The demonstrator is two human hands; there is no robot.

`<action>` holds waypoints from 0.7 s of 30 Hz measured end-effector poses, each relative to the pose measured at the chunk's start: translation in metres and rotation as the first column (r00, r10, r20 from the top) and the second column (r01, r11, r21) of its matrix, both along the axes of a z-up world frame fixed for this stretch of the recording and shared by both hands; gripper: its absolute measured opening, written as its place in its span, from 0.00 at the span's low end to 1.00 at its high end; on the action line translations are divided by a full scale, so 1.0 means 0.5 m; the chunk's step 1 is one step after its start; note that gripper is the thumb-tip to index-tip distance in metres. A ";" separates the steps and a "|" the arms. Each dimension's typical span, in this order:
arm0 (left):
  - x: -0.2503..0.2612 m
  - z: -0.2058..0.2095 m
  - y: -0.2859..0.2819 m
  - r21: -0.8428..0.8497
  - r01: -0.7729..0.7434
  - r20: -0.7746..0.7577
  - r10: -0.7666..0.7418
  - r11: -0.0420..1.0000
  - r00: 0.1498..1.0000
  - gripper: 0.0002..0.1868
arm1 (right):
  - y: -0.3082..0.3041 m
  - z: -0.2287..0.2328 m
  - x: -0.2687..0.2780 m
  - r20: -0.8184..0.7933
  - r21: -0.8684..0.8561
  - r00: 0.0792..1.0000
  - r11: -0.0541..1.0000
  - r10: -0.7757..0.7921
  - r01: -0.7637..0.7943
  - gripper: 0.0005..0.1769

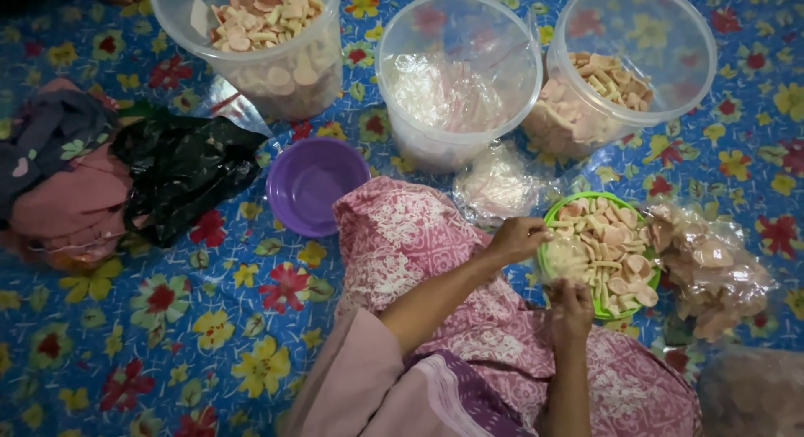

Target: The person sorts sliced food items from a green plate and puts them into clear containers by hand while sitting on the floor.

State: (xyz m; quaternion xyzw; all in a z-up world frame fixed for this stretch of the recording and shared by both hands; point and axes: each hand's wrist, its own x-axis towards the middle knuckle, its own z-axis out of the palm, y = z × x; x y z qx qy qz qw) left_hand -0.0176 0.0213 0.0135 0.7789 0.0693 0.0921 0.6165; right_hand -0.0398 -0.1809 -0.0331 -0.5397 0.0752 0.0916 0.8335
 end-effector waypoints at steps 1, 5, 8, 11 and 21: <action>0.000 0.003 0.003 -0.001 0.006 -0.002 -0.006 1.000 1.000 0.06 | 0.005 0.008 -0.005 -0.002 -0.001 1.000 1.000 -0.006 0.006 0.07; 0.025 -0.018 0.016 0.002 -0.152 -0.015 0.152 0.988 0.988 0.08 | 0.006 0.020 -0.007 -0.010 -0.019 1.000 1.000 -0.015 0.015 0.06; 0.030 0.021 0.061 -0.007 -0.351 0.035 0.351 0.936 0.936 0.11 | -0.012 0.039 -0.007 -0.041 0.014 0.999 1.000 -0.026 0.027 0.07; 0.021 0.063 0.104 0.058 -0.412 -0.051 0.415 0.909 0.908 0.10 | 0.003 0.072 -0.019 -0.069 0.074 0.997 0.997 -0.032 0.037 0.07; 0.015 0.142 0.093 0.547 -0.578 0.561 0.247 0.606 0.790 0.23 | -0.023 0.109 0.005 0.050 0.164 0.987 0.974 0.151 -0.158 0.18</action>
